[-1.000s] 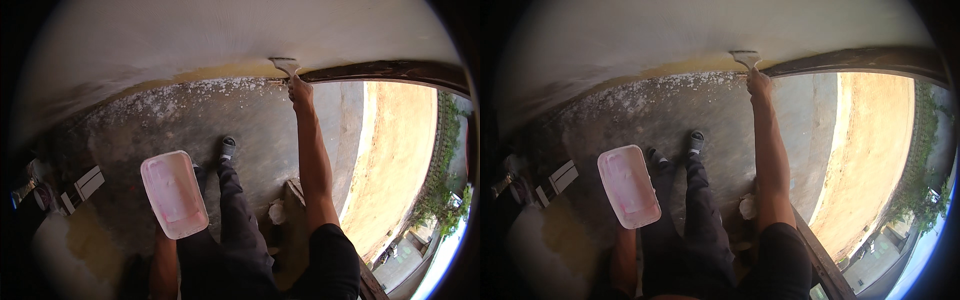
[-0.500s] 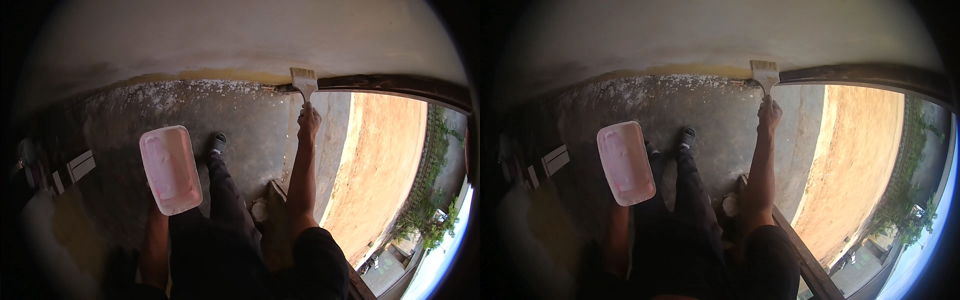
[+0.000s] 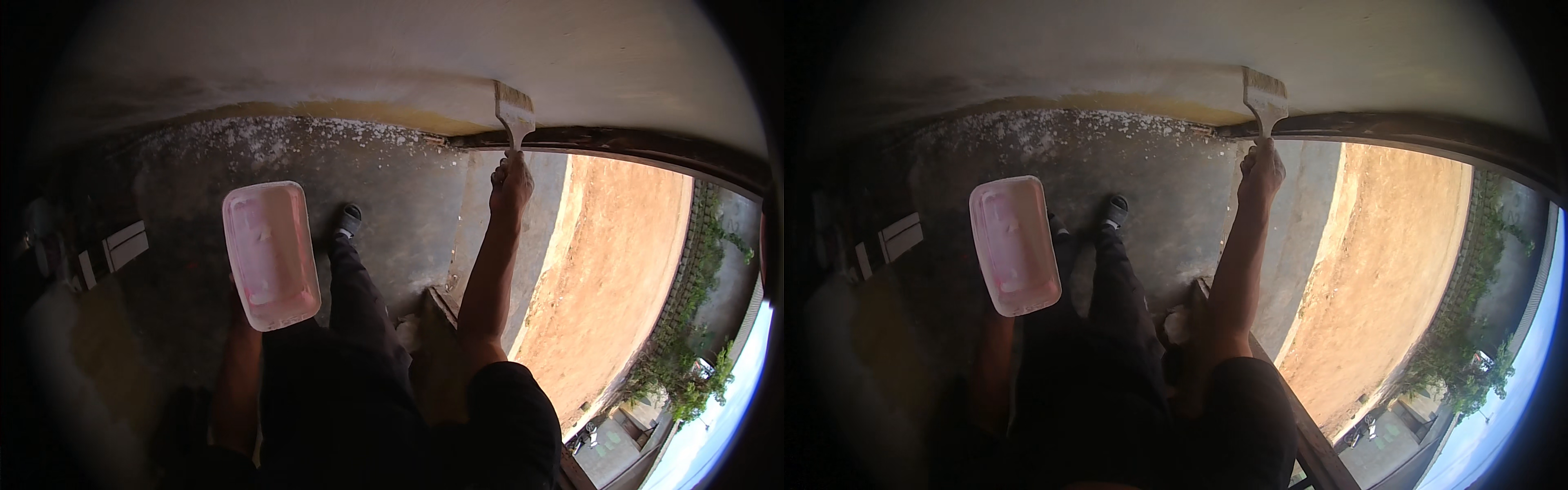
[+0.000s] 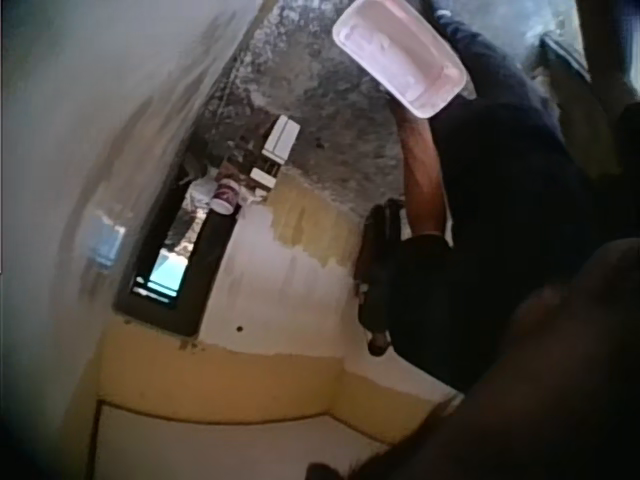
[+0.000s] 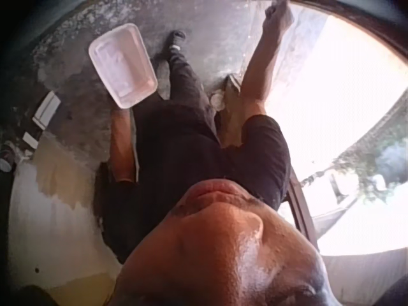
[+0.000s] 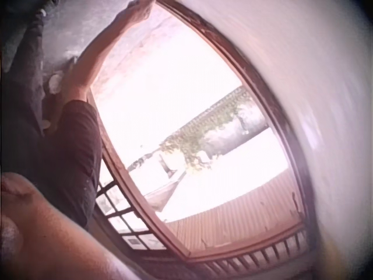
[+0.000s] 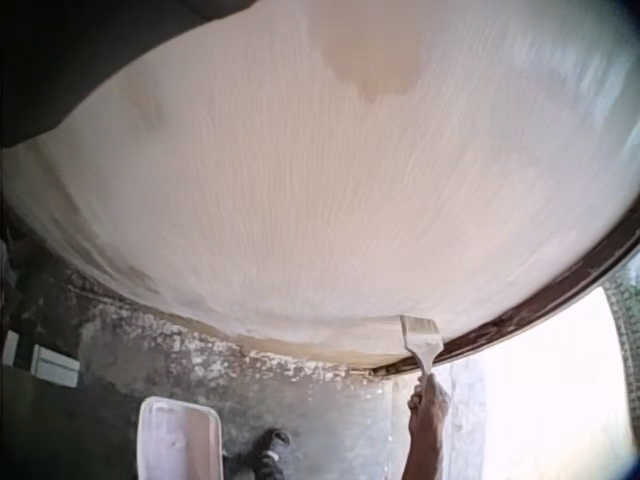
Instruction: The person paints a section of an interior wall near an open doorway using a wide brush, dipping it into a small rectangular container of paint between strokes.
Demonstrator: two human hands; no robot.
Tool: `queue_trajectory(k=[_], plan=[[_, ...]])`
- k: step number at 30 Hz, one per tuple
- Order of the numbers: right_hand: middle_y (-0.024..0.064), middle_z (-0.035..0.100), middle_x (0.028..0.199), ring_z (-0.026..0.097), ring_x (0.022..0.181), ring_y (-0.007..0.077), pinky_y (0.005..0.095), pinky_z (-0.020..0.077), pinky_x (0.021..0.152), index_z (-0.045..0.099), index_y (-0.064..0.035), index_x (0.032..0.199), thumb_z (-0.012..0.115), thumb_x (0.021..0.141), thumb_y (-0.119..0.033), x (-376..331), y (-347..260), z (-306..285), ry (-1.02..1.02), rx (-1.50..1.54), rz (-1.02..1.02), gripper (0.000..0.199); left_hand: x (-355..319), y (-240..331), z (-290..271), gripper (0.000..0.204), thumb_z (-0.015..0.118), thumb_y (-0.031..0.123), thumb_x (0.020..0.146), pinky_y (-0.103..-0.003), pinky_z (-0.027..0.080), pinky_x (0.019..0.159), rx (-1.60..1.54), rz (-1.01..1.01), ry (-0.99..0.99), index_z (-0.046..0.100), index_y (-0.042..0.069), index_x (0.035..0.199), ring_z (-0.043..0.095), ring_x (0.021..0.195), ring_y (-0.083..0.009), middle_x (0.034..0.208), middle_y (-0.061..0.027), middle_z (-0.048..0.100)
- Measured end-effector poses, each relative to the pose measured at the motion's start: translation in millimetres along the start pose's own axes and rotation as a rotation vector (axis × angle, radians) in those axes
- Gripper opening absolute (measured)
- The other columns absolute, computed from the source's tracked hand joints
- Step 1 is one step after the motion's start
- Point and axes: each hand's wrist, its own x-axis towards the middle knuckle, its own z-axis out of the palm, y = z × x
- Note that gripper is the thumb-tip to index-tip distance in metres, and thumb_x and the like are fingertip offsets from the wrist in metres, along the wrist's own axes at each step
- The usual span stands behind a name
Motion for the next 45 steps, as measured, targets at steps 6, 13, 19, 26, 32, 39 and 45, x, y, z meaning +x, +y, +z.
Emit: queue_trajectory(k=[6,13,19,26,32,39,45], plan=[[-0.0013,0.047,0.065,0.038,0.048,0.0066,0.0227,0.0302,0.043,0.060,0.0001,0.093,0.058,0.097,-0.029,-3.2,39.4,-10.3,0.161,-0.070,-0.066,0.030,-7.7,2.2,5.7,0.073,0.060,0.045,0.094,-0.056,0.045,0.103,0.010,0.024,0.007,0.029,0.008,0.149,0.050,0.126,-0.0360,0.144,-0.0167,0.042],[0.0063,0.055,0.064,0.046,0.044,0.0139,0.0300,0.0349,0.038,0.056,-0.0006,0.080,0.058,0.096,-0.031,125.5,116.4,-49.9,0.278,-0.748,0.154,0.034,-1.2,12.9,6.6,0.073,0.060,0.045,0.094,-0.055,0.045,0.103,0.033,0.009,-0.017,0.030,0.008,0.149,0.051,0.126,-0.0349,0.144,-0.0161,0.043],[0.0050,0.053,0.064,0.046,0.048,0.0114,0.0240,0.0353,0.041,0.057,0.0014,0.083,0.056,0.098,-0.028,47.5,4.2,38.3,0.212,-0.282,0.136,0.033,-10.9,9.7,10.6,0.072,0.060,0.045,0.094,-0.054,0.045,0.103,0.048,0.077,-0.011,0.030,0.007,0.148,0.051,0.126,-0.0339,0.144,-0.0157,0.044],[0.0016,0.053,0.070,0.043,0.057,0.0077,0.0216,0.0341,0.051,0.063,0.0033,0.096,0.057,0.099,-0.026,-61.5,-134.1,59.6,0.102,-0.069,-0.168,0.030,4.4,1.2,21.7,0.072,0.060,0.044,0.094,-0.053,0.046,0.103,0.039,0.069,-0.057,0.031,0.007,0.148,0.051,0.127,-0.0328,0.143,-0.0151,0.044],[-0.0003,0.049,0.072,0.042,0.059,0.0077,0.0231,0.0345,0.052,0.059,-0.0028,0.095,0.055,0.101,-0.028,-65.3,-138.8,84.4,0.186,0.210,-0.364,0.026,8.1,4.0,25.4,0.071,0.060,0.044,0.094,-0.052,0.046,0.104,0.040,0.073,-0.077,0.032,0.007,0.148,0.051,0.127,-0.0319,0.143,-0.0147,0.045],[-0.0018,0.047,0.068,0.042,0.053,0.0072,0.0234,0.0344,0.046,0.055,-0.0063,0.093,0.055,0.101,-0.034,26.9,15.3,40.9,-0.084,0.129,-0.054,0.029,-11.1,15.8,24.0,0.071,0.060,0.043,0.094,-0.051,0.047,0.104,0.042,0.116,-0.049,0.032,0.007,0.148,0.051,0.127,-0.0308,0.143,-0.0141,0.046],[-0.0029,0.045,0.064,0.039,0.047,0.0082,0.0240,0.0307,0.040,0.052,-0.0115,0.084,0.056,0.099,-0.039,28.1,86.3,16.6,0.024,-0.185,0.245,0.031,-34.1,25.0,19.5,0.070,0.060,0.043,0.094,-0.050,0.047,0.104,0.043,0.196,-0.028,0.033,0.007,0.147,0.052,0.127,-0.0299,0.142,-0.0137,0.047]])
